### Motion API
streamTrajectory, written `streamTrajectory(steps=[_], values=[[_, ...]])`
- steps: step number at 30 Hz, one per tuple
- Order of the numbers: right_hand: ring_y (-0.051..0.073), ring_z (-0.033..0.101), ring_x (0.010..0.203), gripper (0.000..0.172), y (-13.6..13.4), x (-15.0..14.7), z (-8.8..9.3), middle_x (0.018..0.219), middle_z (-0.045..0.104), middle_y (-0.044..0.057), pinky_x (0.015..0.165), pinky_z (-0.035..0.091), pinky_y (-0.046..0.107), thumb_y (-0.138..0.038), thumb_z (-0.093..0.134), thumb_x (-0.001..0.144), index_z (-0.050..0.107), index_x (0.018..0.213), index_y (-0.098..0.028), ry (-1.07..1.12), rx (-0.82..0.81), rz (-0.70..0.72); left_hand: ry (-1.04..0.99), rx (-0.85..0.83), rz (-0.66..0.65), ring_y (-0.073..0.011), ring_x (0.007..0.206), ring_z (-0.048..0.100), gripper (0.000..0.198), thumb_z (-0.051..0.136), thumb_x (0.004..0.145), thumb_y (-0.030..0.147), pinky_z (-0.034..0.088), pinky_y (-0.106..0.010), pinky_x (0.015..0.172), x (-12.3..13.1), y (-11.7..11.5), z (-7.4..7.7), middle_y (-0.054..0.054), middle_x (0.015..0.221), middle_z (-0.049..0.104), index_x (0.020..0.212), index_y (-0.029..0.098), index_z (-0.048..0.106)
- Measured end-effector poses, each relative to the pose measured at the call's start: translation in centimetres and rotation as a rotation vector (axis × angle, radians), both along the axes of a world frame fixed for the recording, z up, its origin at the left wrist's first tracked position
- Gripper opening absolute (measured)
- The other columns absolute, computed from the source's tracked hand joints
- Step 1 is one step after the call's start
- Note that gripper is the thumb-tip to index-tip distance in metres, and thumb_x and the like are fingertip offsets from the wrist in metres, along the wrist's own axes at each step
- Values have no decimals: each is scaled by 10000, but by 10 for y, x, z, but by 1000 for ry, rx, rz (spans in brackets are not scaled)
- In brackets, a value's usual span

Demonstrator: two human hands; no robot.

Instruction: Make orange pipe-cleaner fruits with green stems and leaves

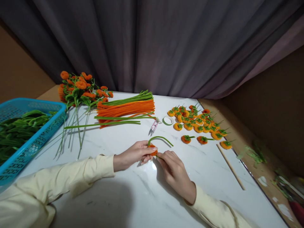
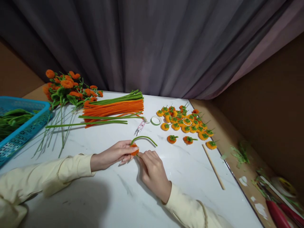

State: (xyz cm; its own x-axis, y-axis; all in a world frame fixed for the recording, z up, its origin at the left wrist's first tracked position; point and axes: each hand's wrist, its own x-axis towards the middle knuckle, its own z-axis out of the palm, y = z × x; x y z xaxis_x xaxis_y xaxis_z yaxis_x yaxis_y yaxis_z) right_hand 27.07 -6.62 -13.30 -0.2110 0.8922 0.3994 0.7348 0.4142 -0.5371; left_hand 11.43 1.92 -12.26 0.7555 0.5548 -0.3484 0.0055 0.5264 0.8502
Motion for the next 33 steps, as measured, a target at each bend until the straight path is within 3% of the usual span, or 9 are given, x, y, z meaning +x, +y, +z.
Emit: streamTrajectory(steps=[6, 11, 14, 17, 19, 22, 25, 29, 33], values=[[165, 456, 616, 189, 1, 3, 6, 635, 532, 35, 563, 375, 298, -92, 420, 865, 594, 909, -153, -23, 102, 44, 22, -12, -3, -24, 392, 277, 265, 655, 749, 352, 205, -170, 372, -1, 4, -1, 77, 535, 431, 764, 153, 481], [229, 547, 962, 250, 9, 17, 23, 1017, 619, 110, 843, 440, 403, -114, 526, 835, 563, 1074, -179, 110, 186, -4, 91, -60, -272, -22, 416, 186, 254, 691, 707, 346, 95, -202, 400, -8, 16, 5, 76, 526, 376, 740, 125, 570], [199, 585, 943, 197, 14, 22, 27, 1030, 639, 88, 827, 472, 343, -209, 524, 869, 587, 1055, -190, 190, -109, 41, 146, 39, -396, -34, 451, 260, 266, 672, 729, 371, 129, -215, 419, -11, 19, 11, 37, 585, 451, 760, 109, 639], [145, 603, 711, 183, 16, 22, 24, 832, 665, 51, 658, 491, 259, -314, 517, 879, 624, 930, -175, 365, -493, 110, 126, 106, -447, -54, 517, 373, 244, 644, 769, 352, 258, -203, 477, -13, 19, 13, 20, 623, 494, 750, 109, 647], [115, 545, 574, 236, 16, 21, 21, 678, 620, 22, 553, 452, 229, -369, 526, 867, 628, 865, -156, 458, -634, 123, 94, 118, -452, -78, 609, 465, 221, 636, 784, 333, 353, -212, 573, -13, 18, 12, -2, 691, 553, 771, 112, 639], [79, 435, 471, 298, 17, 23, 20, 556, 527, -15, 456, 361, 204, -422, 545, 845, 627, 813, -138, 500, -688, 75, 18, 85, -411, -106, 651, 538, 236, 595, 822, 351, 413, -253, 635, -13, 17, 7, -43, 783, 624, 863, 118, 591], [64, 393, 426, 333, 18, 26, 18, 528, 511, -26, 411, 309, 196, -455, 545, 839, 626, 830, -133, 519, -736, 40, 22, 132, -305, -92, 530, 516, 271, 538, 855, 395, 412, -253, 562, -11, 16, -1, -29, 712, 629, 904, 129, 516], [59, 422, 370, 360, 18, 24, 13, 536, 552, -24, 406, 349, 199, -487, 523, 847, 597, 812, -137, 676, -879, 94, 75, 261, -234, -48, 434, 399, 275, 493, 874, 414, 346, -211, 491, -11, 15, -6, 26, 618, 580, 856, 140, 470], [56, 440, 356, 348, 16, 18, 8, 548, 577, -17, 424, 377, 205, -463, 517, 861, 599, 795, -132, 825, -921, 153, 100, 255, -257, -33, 421, 333, 260, 481, 882, 406, 267, -188, 445, -12, 13, -3, 60, 596, 528, 839, 151, 458]])
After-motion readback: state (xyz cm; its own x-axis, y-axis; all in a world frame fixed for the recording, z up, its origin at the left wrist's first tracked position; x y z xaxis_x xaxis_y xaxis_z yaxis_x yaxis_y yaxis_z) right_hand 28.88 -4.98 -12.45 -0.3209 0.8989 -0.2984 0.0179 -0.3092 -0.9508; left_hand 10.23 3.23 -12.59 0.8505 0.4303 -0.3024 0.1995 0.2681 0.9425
